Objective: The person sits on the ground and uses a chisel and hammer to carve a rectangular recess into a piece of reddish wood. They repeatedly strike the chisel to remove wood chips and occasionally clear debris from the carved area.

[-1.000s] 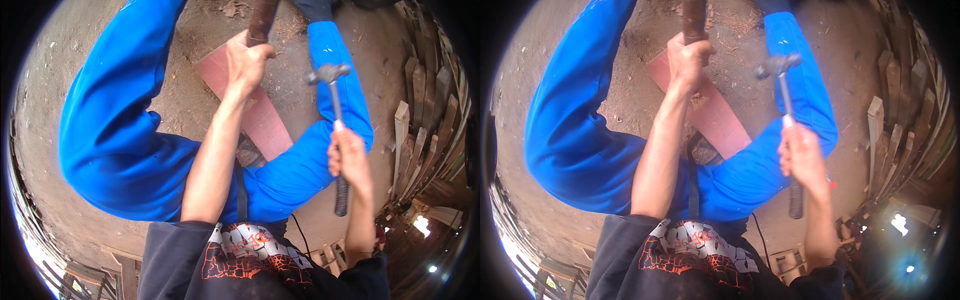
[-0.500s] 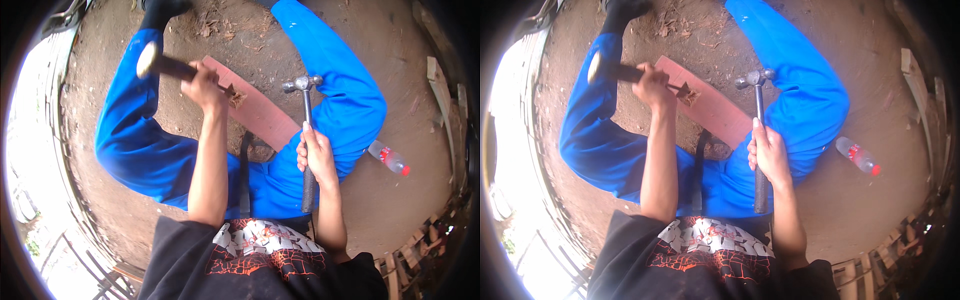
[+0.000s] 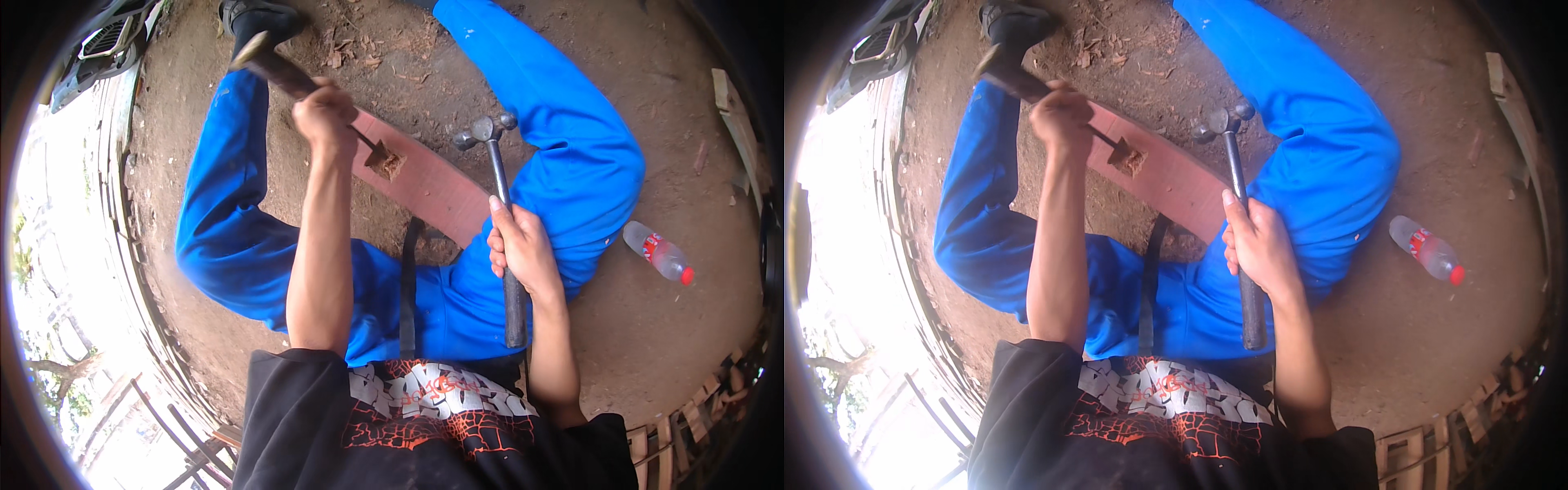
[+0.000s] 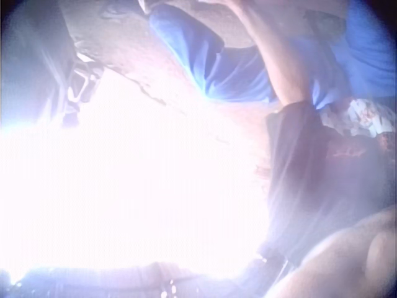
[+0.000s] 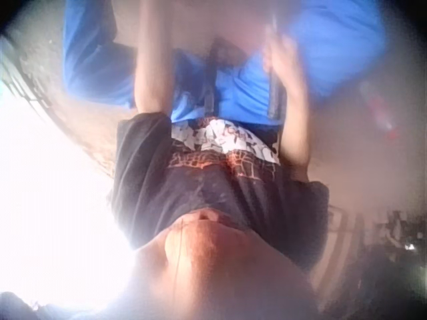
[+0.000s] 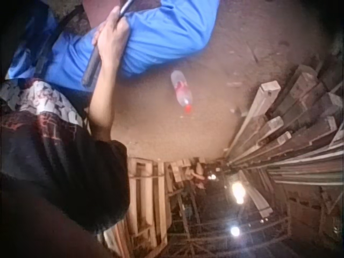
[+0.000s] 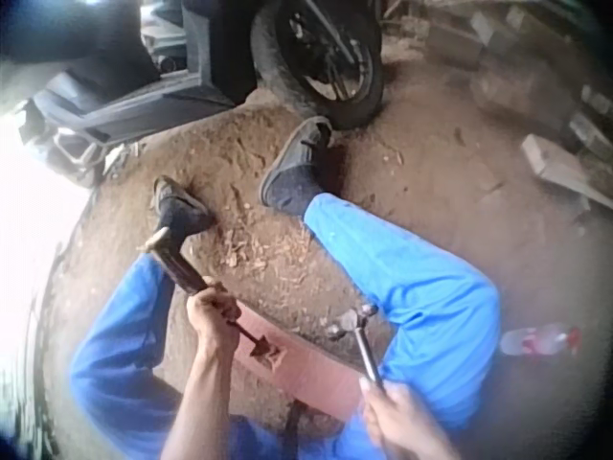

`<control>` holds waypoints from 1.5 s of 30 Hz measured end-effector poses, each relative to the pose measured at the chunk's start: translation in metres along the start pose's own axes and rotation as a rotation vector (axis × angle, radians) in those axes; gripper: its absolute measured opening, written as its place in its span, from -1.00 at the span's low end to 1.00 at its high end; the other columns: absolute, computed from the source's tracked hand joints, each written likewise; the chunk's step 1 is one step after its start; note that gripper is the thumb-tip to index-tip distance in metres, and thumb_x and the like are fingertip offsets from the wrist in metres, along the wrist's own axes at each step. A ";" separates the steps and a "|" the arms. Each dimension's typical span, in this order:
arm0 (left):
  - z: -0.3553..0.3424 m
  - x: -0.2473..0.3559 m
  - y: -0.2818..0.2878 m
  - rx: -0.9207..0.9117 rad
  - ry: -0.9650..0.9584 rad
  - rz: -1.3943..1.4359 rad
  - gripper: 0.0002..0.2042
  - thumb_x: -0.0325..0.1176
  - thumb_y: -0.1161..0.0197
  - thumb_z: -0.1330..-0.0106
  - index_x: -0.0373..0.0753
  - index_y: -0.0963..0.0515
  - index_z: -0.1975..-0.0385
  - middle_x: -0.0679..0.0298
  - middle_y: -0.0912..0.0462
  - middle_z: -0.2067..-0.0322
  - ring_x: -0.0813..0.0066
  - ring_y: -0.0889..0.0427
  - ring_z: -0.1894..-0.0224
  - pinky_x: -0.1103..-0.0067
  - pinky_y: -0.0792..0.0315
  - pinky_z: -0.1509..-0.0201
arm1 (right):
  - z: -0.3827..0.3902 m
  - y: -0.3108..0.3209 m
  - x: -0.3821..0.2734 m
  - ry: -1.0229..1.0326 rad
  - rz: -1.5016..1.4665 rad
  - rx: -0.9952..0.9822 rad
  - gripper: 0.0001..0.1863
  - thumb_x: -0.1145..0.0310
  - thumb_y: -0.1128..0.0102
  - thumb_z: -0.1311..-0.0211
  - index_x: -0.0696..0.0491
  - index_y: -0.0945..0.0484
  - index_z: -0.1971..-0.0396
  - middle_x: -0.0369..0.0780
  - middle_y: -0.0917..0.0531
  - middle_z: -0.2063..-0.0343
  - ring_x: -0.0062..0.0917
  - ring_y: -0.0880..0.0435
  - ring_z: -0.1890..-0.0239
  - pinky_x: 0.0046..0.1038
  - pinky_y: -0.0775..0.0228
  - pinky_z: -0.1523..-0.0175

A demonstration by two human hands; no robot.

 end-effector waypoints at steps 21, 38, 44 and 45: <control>0.057 0.023 0.013 -0.245 -0.362 0.087 -0.85 -0.59 -0.01 0.11 -0.22 -0.26 0.52 0.38 -0.14 0.74 0.62 -0.04 0.74 0.58 -0.04 0.66 | -0.004 -0.003 -0.007 -0.053 0.029 0.010 -0.58 0.06 -0.03 -0.46 0.04 -0.29 0.51 -0.39 -0.31 0.75 -0.72 -0.34 0.79 -0.57 -0.23 0.71; 0.004 -0.006 0.030 0.061 -0.035 0.095 -0.88 -0.58 -0.04 -0.06 -0.17 -0.30 0.53 0.46 -0.16 0.73 0.68 -0.03 0.76 0.64 0.11 0.67 | -0.008 -0.001 -0.005 -0.010 0.077 0.021 -0.60 0.07 -0.03 -0.46 0.01 -0.29 0.51 -0.39 -0.33 0.73 -0.74 -0.33 0.78 -0.59 -0.23 0.72; -0.021 -0.051 0.068 0.273 0.238 0.276 -0.92 -0.54 -0.04 -0.10 -0.18 -0.36 0.47 0.45 -0.20 0.73 0.66 -0.12 0.75 0.62 0.00 0.70 | -0.006 -0.003 -0.005 -0.011 0.077 0.002 -0.58 0.05 -0.04 -0.45 0.05 -0.30 0.50 -0.36 -0.33 0.73 -0.69 -0.35 0.78 -0.55 -0.25 0.71; -0.007 -0.040 0.061 0.264 0.169 0.080 -0.92 -0.53 -0.03 -0.09 -0.16 -0.34 0.50 0.45 -0.21 0.73 0.65 -0.17 0.75 0.63 -0.05 0.70 | -0.004 -0.001 -0.004 -0.014 0.094 0.012 -0.58 0.05 -0.04 -0.45 0.05 -0.30 0.50 -0.36 -0.33 0.73 -0.69 -0.34 0.78 -0.55 -0.25 0.71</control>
Point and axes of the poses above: each hand's wrist, its own z-axis away from the middle knuckle, its own y-axis out of the back of the hand, x = y × z, the point moved 10 cm from there along -z, towards the middle knuckle
